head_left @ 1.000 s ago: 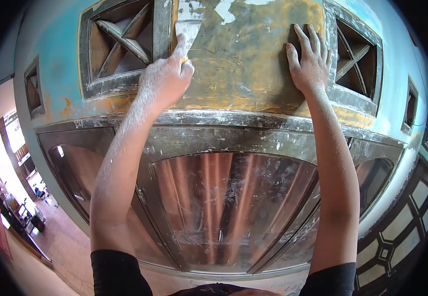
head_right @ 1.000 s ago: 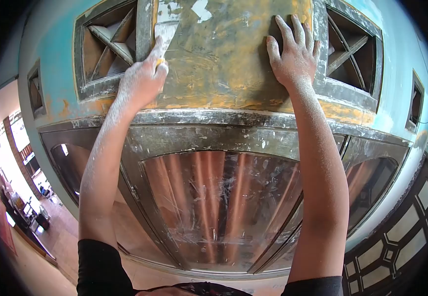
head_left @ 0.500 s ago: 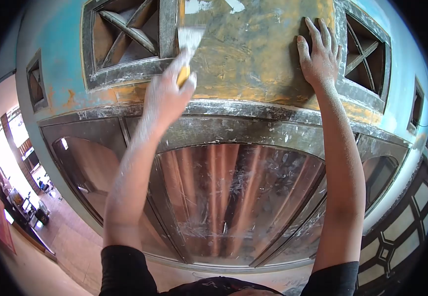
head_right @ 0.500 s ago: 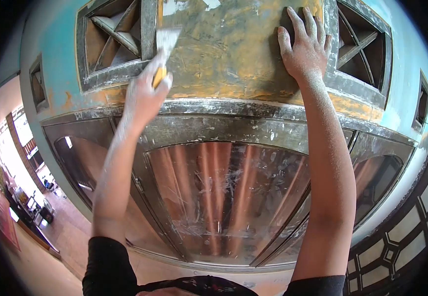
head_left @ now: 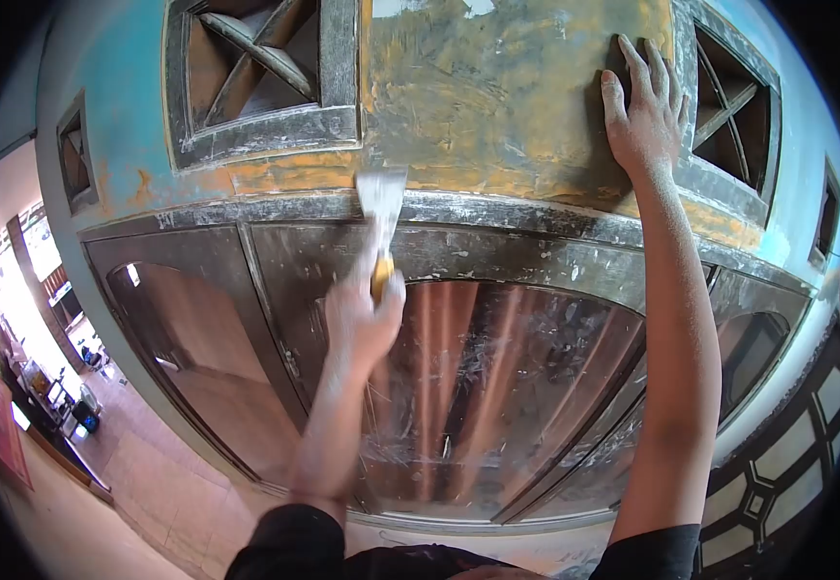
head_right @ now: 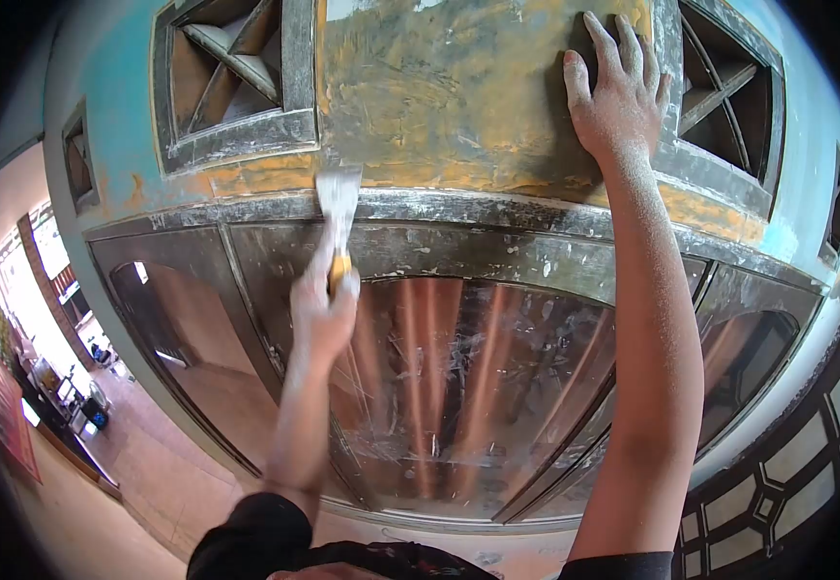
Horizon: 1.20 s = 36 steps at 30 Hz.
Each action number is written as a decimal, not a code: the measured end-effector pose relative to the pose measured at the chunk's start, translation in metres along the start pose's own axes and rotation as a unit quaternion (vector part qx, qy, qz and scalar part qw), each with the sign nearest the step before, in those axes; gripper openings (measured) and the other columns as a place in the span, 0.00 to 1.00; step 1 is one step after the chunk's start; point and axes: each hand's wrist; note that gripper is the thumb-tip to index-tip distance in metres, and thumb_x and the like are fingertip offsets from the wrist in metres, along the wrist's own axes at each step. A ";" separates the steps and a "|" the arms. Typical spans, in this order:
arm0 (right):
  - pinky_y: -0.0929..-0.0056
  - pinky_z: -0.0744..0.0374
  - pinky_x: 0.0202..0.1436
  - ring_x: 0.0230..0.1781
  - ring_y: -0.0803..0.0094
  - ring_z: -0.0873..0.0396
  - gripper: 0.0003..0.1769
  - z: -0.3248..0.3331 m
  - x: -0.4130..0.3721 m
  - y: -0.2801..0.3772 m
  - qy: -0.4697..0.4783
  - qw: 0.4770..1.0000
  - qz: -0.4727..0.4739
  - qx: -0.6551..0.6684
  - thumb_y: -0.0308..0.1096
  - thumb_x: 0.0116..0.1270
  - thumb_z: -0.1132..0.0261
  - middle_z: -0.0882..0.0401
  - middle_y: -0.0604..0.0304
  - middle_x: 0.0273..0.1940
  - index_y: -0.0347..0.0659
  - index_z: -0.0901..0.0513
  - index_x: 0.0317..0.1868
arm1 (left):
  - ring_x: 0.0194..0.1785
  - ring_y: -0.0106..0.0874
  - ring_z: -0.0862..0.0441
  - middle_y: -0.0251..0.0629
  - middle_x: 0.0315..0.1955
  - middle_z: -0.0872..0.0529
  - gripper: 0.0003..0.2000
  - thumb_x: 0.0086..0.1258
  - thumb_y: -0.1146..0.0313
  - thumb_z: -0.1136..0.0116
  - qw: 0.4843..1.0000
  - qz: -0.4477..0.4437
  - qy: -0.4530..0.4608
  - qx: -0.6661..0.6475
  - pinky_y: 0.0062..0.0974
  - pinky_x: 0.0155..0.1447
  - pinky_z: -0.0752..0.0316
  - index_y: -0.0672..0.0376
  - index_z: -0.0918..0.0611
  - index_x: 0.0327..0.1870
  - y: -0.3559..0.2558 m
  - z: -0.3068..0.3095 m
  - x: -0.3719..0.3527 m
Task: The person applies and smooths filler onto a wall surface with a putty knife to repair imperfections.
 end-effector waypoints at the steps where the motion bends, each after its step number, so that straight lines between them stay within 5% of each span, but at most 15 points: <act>1: 0.42 0.52 0.86 0.85 0.57 0.47 0.31 -0.001 -0.001 0.000 -0.001 1.000 -0.001 -0.001 0.60 0.81 0.49 0.42 0.62 0.83 0.72 0.35 0.81 | 0.43 0.25 0.15 0.52 0.59 0.13 0.33 0.69 0.74 0.45 0.999 0.036 0.014 0.011 0.26 0.51 0.20 0.58 0.30 0.80 0.005 -0.001 -0.015; 6: 0.48 0.52 0.86 0.85 0.56 0.46 0.31 0.002 0.000 -0.001 0.000 1.000 0.009 -0.010 0.59 0.81 0.49 0.40 0.60 0.83 0.70 0.34 0.81 | 0.36 0.29 0.15 0.50 0.57 0.11 0.32 0.70 0.75 0.47 1.000 -0.005 -0.007 0.026 0.27 0.49 0.20 0.59 0.29 0.78 -0.016 0.010 0.028; 13: 0.49 0.51 0.86 0.84 0.56 0.45 0.31 0.000 0.002 -0.006 -0.010 0.999 0.041 0.008 0.59 0.81 0.49 0.39 0.59 0.82 0.70 0.34 0.81 | 0.41 0.36 0.11 0.55 0.46 0.11 0.33 0.69 0.72 0.43 0.999 0.042 0.034 0.001 0.32 0.51 0.19 0.56 0.30 0.79 -0.023 0.010 0.037; 15: 0.50 0.51 0.86 0.84 0.56 0.45 0.31 -0.001 0.002 -0.005 -0.016 0.999 0.034 0.005 0.59 0.81 0.49 0.39 0.59 0.82 0.70 0.34 0.81 | 0.50 0.39 0.09 0.56 0.57 0.13 0.34 0.68 0.72 0.42 0.999 0.043 0.027 0.008 0.32 0.55 0.19 0.56 0.29 0.79 -0.017 0.005 0.017; 21: 0.51 0.51 0.86 0.84 0.56 0.45 0.31 0.000 0.002 -0.004 -0.008 0.999 0.029 -0.017 0.60 0.81 0.49 0.40 0.59 0.83 0.69 0.33 0.81 | 0.55 0.44 0.10 0.58 0.59 0.14 0.34 0.69 0.71 0.41 0.999 0.016 0.041 -0.001 0.35 0.58 0.19 0.55 0.30 0.80 -0.023 0.012 0.053; 26: 0.51 0.51 0.86 0.84 0.56 0.45 0.31 -0.001 -0.001 -0.005 -0.009 0.999 0.021 -0.025 0.60 0.81 0.49 0.40 0.59 0.83 0.68 0.33 0.81 | 0.38 0.36 0.10 0.49 0.41 0.10 0.36 0.70 0.72 0.44 0.999 0.039 0.031 0.004 0.34 0.49 0.17 0.52 0.35 0.82 -0.010 0.006 0.028; 29: 0.39 0.54 0.86 0.86 0.57 0.50 0.32 -0.002 0.001 -0.008 0.006 1.000 0.017 0.010 0.63 0.80 0.50 0.43 0.63 0.84 0.73 0.36 0.81 | 0.34 0.34 0.12 0.43 0.36 0.11 0.43 0.70 0.77 0.46 0.991 0.129 0.011 -0.014 0.32 0.45 0.17 0.49 0.48 0.87 0.004 0.018 0.015; 32: 0.39 0.53 0.86 0.86 0.56 0.50 0.32 -0.002 0.000 -0.007 0.005 1.000 0.015 0.016 0.62 0.80 0.50 0.43 0.63 0.84 0.73 0.36 0.81 | 0.39 0.36 0.10 0.43 0.36 0.10 0.43 0.71 0.81 0.49 0.998 0.044 -0.034 0.023 0.33 0.49 0.17 0.50 0.50 0.87 0.019 0.038 0.026; 33: 0.38 0.53 0.86 0.86 0.56 0.50 0.32 -0.001 0.000 -0.006 0.007 1.000 0.014 0.019 0.62 0.80 0.50 0.43 0.63 0.84 0.73 0.36 0.81 | 0.44 0.50 0.10 0.51 0.43 0.10 0.39 0.72 0.71 0.43 0.997 0.039 -0.029 0.057 0.45 0.51 0.17 0.54 0.44 0.85 0.019 0.048 0.034; 35: 0.38 0.53 0.85 0.86 0.56 0.50 0.32 -0.001 0.001 -0.007 0.009 1.000 0.014 0.023 0.62 0.80 0.50 0.43 0.63 0.84 0.72 0.35 0.81 | 0.47 0.53 0.11 0.53 0.46 0.10 0.36 0.74 0.69 0.42 0.985 -0.065 -0.040 0.154 0.48 0.54 0.18 0.48 0.39 0.84 0.032 0.063 0.047; 36: 0.38 0.53 0.85 0.86 0.56 0.50 0.32 -0.001 0.001 -0.008 0.012 1.000 0.015 0.022 0.62 0.80 0.49 0.43 0.62 0.84 0.72 0.35 0.81 | 0.50 0.53 0.12 0.53 0.50 0.11 0.33 0.75 0.68 0.41 0.984 -0.039 -0.032 0.168 0.46 0.56 0.18 0.42 0.33 0.81 0.031 0.073 0.051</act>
Point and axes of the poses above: each hand's wrist, its own x-axis towards the middle knuckle, its own z-axis out of the back of the hand, y = z × x
